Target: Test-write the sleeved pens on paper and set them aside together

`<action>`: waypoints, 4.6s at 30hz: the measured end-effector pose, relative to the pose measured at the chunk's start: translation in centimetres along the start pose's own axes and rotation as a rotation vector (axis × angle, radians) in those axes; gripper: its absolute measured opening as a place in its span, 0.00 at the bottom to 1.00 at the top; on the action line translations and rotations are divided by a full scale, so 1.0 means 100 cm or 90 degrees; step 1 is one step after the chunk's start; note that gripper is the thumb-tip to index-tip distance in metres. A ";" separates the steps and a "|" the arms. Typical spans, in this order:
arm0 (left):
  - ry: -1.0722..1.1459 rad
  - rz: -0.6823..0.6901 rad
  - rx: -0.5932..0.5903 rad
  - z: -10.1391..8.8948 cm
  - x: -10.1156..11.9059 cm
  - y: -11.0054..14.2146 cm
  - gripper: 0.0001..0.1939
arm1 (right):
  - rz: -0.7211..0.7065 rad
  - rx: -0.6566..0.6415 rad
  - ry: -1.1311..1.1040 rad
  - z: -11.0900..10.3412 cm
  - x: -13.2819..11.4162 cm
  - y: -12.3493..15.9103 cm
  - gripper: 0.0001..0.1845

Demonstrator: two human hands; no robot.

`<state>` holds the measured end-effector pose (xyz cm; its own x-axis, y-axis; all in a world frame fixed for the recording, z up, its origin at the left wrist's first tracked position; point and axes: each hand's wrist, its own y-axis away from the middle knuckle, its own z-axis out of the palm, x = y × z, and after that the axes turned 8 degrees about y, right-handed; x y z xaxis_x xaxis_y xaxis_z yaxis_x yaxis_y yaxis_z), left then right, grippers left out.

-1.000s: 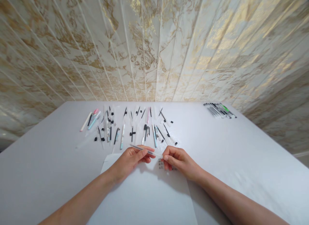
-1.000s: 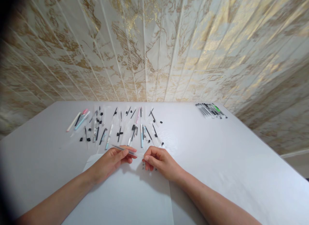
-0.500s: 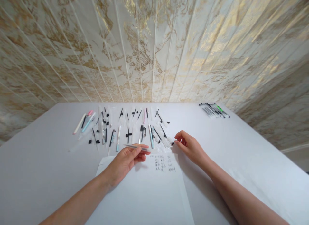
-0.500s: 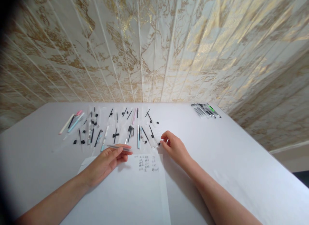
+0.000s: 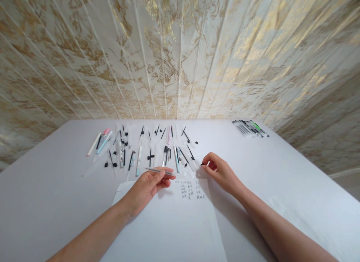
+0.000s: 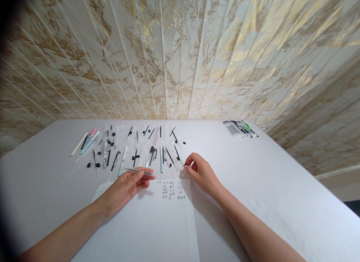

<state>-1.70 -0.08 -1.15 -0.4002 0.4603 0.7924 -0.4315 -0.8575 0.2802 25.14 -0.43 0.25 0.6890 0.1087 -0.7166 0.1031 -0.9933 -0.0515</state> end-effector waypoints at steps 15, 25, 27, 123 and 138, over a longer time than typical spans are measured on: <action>0.003 -0.003 0.025 -0.001 -0.001 0.000 0.16 | 0.118 -0.211 -0.651 0.022 -0.022 0.013 0.08; -0.006 0.015 0.005 0.000 -0.002 0.000 0.14 | 0.032 -0.111 -0.478 0.036 -0.033 0.013 0.11; -0.005 0.019 0.003 0.001 -0.002 0.000 0.13 | 0.030 -0.108 -0.488 0.040 -0.034 0.014 0.11; -0.092 0.011 0.045 0.001 -0.007 0.002 0.16 | -0.096 -0.005 -0.129 0.043 -0.035 0.021 0.01; -0.121 0.003 0.027 -0.003 -0.009 0.001 0.15 | -0.057 -0.079 -0.108 0.042 -0.035 0.019 0.11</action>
<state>-1.62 -0.55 -1.99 -0.2405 0.4084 0.8805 -0.3943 -0.8701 0.2958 19.93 -2.90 -0.27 0.5441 0.1781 -0.8199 0.2529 -0.9666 -0.0421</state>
